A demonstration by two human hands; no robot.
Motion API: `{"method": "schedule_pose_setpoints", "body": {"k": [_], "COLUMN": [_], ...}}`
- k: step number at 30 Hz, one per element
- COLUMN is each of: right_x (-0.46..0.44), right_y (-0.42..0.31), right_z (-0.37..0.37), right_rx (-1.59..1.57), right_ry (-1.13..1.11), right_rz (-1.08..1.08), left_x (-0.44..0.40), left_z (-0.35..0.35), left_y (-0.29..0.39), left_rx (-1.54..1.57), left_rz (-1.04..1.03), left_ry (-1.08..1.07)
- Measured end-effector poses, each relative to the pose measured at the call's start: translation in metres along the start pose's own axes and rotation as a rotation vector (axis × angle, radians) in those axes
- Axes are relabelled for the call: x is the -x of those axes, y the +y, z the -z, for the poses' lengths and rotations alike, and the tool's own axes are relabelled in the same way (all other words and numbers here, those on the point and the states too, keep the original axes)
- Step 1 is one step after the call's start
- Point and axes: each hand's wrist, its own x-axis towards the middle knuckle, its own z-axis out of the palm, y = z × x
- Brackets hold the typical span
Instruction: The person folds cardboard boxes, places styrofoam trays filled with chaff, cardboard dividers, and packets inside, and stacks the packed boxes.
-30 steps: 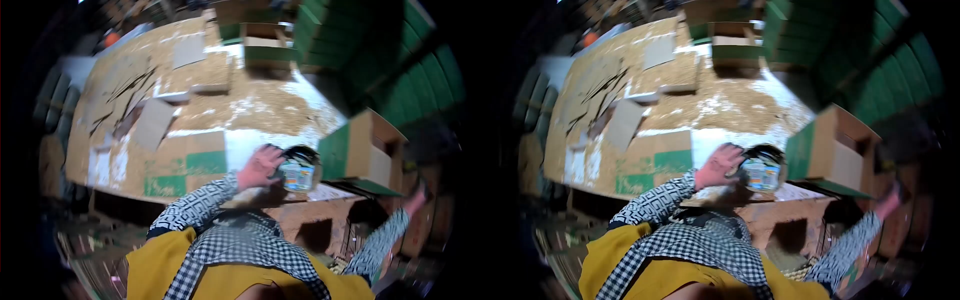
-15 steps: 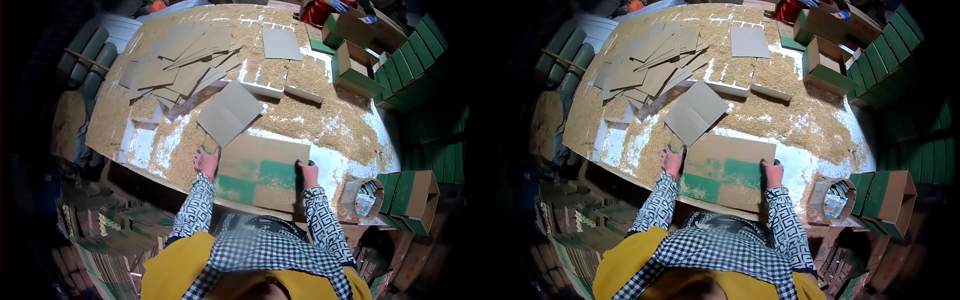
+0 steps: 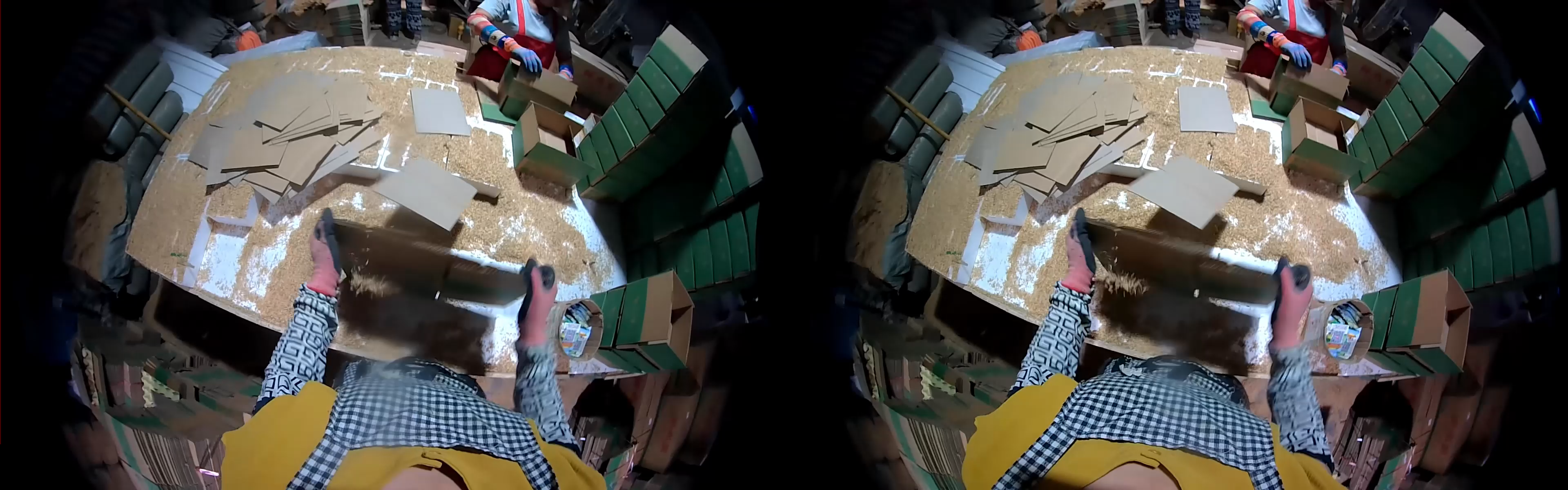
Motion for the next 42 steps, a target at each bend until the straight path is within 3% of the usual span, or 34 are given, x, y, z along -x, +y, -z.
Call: {"method": "schedule_pose_setpoints", "body": {"k": [1,2,3,4,5,7,8,9,11,13,15,16,17,19,20,21,22,24,26,28,29,31,33,35,36,37,39,41,42], "right_x": [0.025,0.038,0.047,0.031,-0.005,-0.048,-0.045,-0.039,-0.024,-0.032,-0.037,-0.025,-0.007,0.026,0.039,0.052,0.053,0.04,0.029,0.027,0.03,0.051,0.075,0.056,0.049,0.039,0.023,-0.007,-0.01], "right_y": [-0.007,-0.024,-0.035,-0.019,0.003,0.046,0.044,0.055,0.044,0.043,0.022,0.012,0.017,0.027,-0.012,-0.007,0.0,0.014,0.006,-0.012,-0.008,-0.017,-0.012,0.049,0.03,0.008,-0.022,0.001,0.024], "right_z": [-0.002,-0.007,-0.007,0.007,0.042,0.061,0.055,0.056,0.036,0.039,0.046,0.055,0.077,0.115,0.095,0.089,0.089,0.08,0.066,0.061,0.066,0.051,0.038,0.065,0.048,0.027,-0.01,0.006,0.011], "right_rx": [0.008,0.061,0.114,-0.033,-0.108,0.118,0.236,0.727,0.889,0.816,0.704,0.675,0.699,0.71,0.947,1.027,1.046,1.009,0.743,0.499,0.284,0.245,1.061,1.032,1.095,0.905,0.51,1.026,1.086], "right_ry": [-0.097,-0.16,-0.219,-0.044,-0.04,-0.025,-0.114,-0.174,-0.22,-0.253,-0.46,-0.569,-0.667,-0.945,-1.145,-1.25,-1.253,-1.215,-1.164,-1.142,-1.1,-1.089,-1.259,-1.154,-1.061,-0.968,-0.678,-0.881,-0.911], "right_rz": [0.131,0.272,0.405,0.271,0.084,0.218,0.224,0.579,0.74,0.702,0.543,0.462,0.48,0.573,0.636,0.678,0.69,0.692,0.534,0.243,0.001,-0.007,0.717,0.78,0.758,0.589,0.195,0.201,0.09], "left_x": [-0.02,-0.01,0.006,0.038,0.069,0.119,0.151,0.182,0.231,0.232,0.214,0.204,0.195,0.19,0.193,0.189,0.195,0.167,0.145,0.158,0.127,0.13,0.132,0.099,0.089,0.072,0.06,0.063,0.064], "left_z": [0.012,0.007,0.013,-0.002,-0.025,-0.023,-0.035,-0.041,-0.049,-0.048,-0.039,-0.034,-0.029,-0.017,-0.007,-0.001,-0.008,-0.004,-0.004,-0.011,0.022,0.023,0.023,0.041,0.052,0.055,0.039,0.027,0.019], "left_y": [-0.007,0.018,0.032,0.051,0.067,0.051,0.058,0.043,0.029,0.013,-0.003,-0.008,-0.008,-0.005,-0.014,-0.022,0.003,0.02,0.041,0.073,0.017,0.029,0.051,0.032,0.042,0.049,0.089,0.122,0.132], "left_rx": [0.149,0.024,-0.21,-0.177,-0.138,-0.526,-0.774,-1.031,-1.352,-1.347,-1.158,-0.875,-0.589,-0.773,-0.677,-0.902,-0.807,-0.839,-0.892,-0.9,-0.93,-0.856,-0.732,-0.624,-0.406,-0.455,0.139,-0.476,-0.775], "left_rz": [-0.062,0.005,-0.193,-0.173,-0.161,-0.187,-0.371,-0.288,-0.526,-0.547,-0.316,-0.128,0.077,-0.407,-0.284,-0.306,0.016,0.294,0.352,0.306,0.281,0.21,0.238,0.312,0.422,0.492,0.366,0.178,0.076], "left_ry": [-0.068,-0.033,-0.196,-0.319,-0.445,-0.896,-1.069,-1.21,-1.411,-1.325,-1.024,-0.737,-0.614,-0.25,-0.221,-0.211,-0.365,-0.674,-0.843,-0.802,-0.748,-0.728,-0.809,-0.852,-0.918,-0.902,-1.16,-1.061,-0.991]}}
